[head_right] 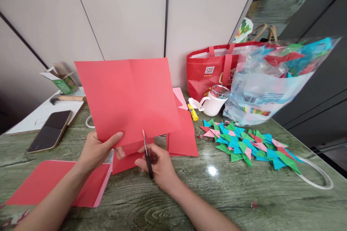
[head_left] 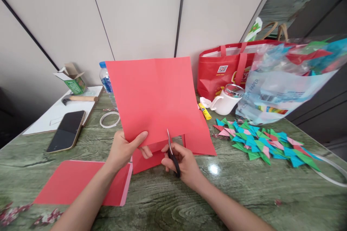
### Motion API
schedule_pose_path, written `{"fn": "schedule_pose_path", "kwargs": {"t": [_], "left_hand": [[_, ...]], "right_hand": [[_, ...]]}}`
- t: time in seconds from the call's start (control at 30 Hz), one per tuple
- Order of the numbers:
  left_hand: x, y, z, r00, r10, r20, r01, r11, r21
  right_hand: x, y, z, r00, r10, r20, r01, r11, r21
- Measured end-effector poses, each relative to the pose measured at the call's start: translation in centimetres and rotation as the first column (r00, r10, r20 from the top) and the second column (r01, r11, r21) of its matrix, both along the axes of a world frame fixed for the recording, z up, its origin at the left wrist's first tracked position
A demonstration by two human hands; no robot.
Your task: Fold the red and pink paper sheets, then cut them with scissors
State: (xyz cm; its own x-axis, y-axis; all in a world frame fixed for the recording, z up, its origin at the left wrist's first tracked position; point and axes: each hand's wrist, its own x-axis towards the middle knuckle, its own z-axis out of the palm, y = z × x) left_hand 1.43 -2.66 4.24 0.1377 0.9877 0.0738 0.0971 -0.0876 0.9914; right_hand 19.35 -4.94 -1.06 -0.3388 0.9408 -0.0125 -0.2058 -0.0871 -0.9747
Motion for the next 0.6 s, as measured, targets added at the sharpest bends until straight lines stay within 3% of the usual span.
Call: {"fn": "schedule_pose_path", "kwargs": {"t": [0.4, 0.6], "left_hand": [[0.14, -0.40, 0.34, 0.996, -0.077, -0.036, 0.078, 0.997, 0.006], [0.16, -0.47, 0.56, 0.996, -0.066, -0.067, 0.066, 0.998, 0.006]], "right_hand": [[0.16, 0.06, 0.08, 0.997, -0.071, 0.038, 0.066, 0.989, 0.132], [0.07, -0.09, 0.10, 0.995, -0.087, 0.051, 0.080, 0.988, 0.136]]}}
